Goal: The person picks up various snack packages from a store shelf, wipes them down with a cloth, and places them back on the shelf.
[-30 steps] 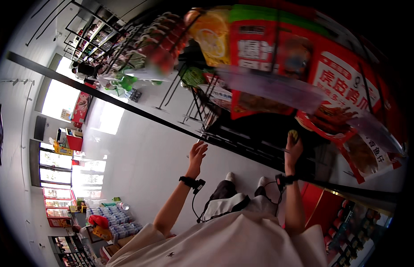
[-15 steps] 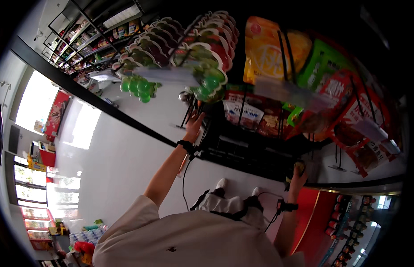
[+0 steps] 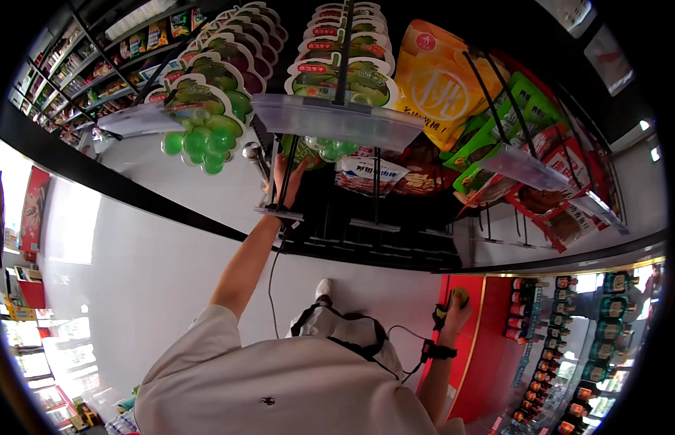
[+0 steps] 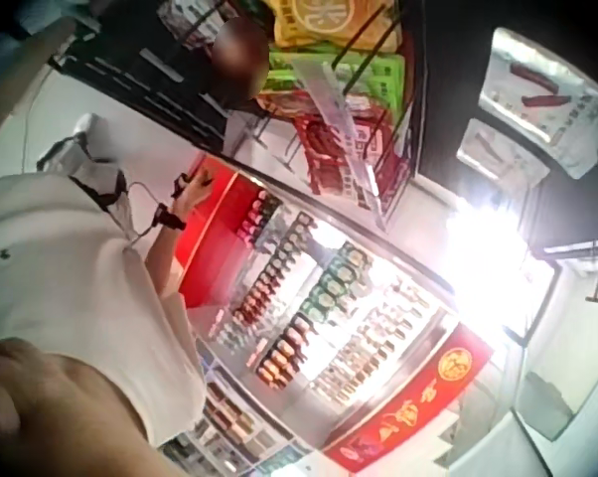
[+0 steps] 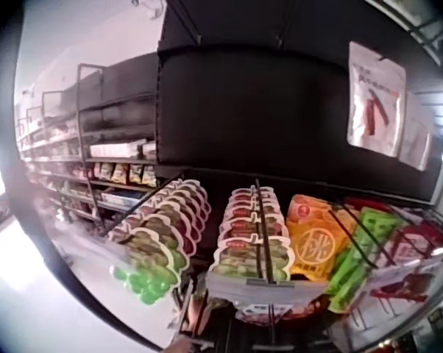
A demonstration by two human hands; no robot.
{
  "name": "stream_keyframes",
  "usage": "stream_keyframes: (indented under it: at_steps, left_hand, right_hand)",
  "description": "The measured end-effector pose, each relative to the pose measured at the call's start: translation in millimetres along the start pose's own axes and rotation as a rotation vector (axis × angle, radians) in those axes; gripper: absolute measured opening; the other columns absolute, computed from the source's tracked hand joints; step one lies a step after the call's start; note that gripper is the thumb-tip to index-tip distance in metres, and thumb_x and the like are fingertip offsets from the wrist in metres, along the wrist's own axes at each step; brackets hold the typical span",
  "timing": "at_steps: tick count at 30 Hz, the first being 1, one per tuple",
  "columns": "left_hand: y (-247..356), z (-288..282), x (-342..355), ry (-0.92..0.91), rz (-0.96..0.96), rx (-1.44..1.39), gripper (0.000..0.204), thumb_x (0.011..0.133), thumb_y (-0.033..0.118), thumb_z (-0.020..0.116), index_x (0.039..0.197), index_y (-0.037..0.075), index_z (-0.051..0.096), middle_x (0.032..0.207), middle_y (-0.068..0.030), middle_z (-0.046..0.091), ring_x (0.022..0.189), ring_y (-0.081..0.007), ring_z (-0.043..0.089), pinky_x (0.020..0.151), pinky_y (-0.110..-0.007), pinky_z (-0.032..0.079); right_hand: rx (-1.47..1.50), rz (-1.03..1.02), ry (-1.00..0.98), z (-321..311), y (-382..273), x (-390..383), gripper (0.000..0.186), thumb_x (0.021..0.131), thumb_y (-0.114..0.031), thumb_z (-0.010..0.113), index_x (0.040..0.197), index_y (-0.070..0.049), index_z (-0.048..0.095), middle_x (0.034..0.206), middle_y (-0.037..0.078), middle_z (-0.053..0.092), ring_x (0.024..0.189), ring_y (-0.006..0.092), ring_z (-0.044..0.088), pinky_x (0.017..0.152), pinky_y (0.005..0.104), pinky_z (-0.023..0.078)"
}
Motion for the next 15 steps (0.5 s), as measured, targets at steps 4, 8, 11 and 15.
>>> stream_keyframes:
  at_steps: [4, 8, 11, 15]
  left_hand:
    - [0, -11, 6, -0.141, -0.004, -0.323, 0.046, 0.09, 0.013, 0.083, 0.128, 0.001, 0.06, 0.116, -0.0121, 0.074, 0.104, -0.0181, 0.07, 0.089, -0.032, 0.054]
    - [8, -17, -26, -0.157, -0.034, -0.517, 0.045, 0.091, 0.012, 0.083, 0.129, -0.001, 0.063, 0.119, -0.0065, 0.073, 0.108, -0.0155, 0.069, 0.093, -0.031, 0.054]
    - [32, -26, -59, -0.183, -0.187, -0.573, 0.045, 0.092, 0.012, 0.082, 0.13, -0.001, 0.063, 0.118, -0.0052, 0.073, 0.109, -0.0155, 0.069, 0.093, -0.031, 0.055]
    - [53, -49, -83, -0.183, -0.158, -0.718, 0.044, 0.095, 0.005, 0.074, 0.136, 0.0, 0.059, 0.125, -0.0055, 0.07, 0.115, -0.0162, 0.067, 0.095, -0.031, 0.055]
  right_hand:
    - [0.079, 0.032, -0.177, 18, -23, 1, 0.028, 0.1, -0.019, 0.069, 0.105, 0.008, 0.068, 0.091, 0.004, 0.068, 0.081, 0.0163, 0.061, 0.074, 0.0331, 0.05]
    - [0.098, -0.078, -0.108, 28, -40, -2, 0.03, 0.1, -0.02, 0.069, 0.108, 0.009, 0.069, 0.096, 0.009, 0.073, 0.084, 0.0174, 0.065, 0.075, 0.0347, 0.052]
    - [0.053, -0.014, -0.196, 30, -36, 0, 0.032, 0.101, -0.022, 0.069, 0.109, 0.009, 0.069, 0.097, 0.01, 0.074, 0.084, 0.0186, 0.066, 0.076, 0.0344, 0.052]
    - [0.114, -0.043, -0.299, 44, -45, -9, 0.032, 0.101, -0.023, 0.068, 0.109, 0.008, 0.069, 0.097, 0.009, 0.074, 0.086, 0.0169, 0.066, 0.077, 0.0334, 0.052]
Point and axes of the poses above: each hand's wrist, its own x-axis towards the middle knuckle, its own z-axis out of the palm, y = z × x, the point moved 5 cm from there along x, towards the middle knuckle
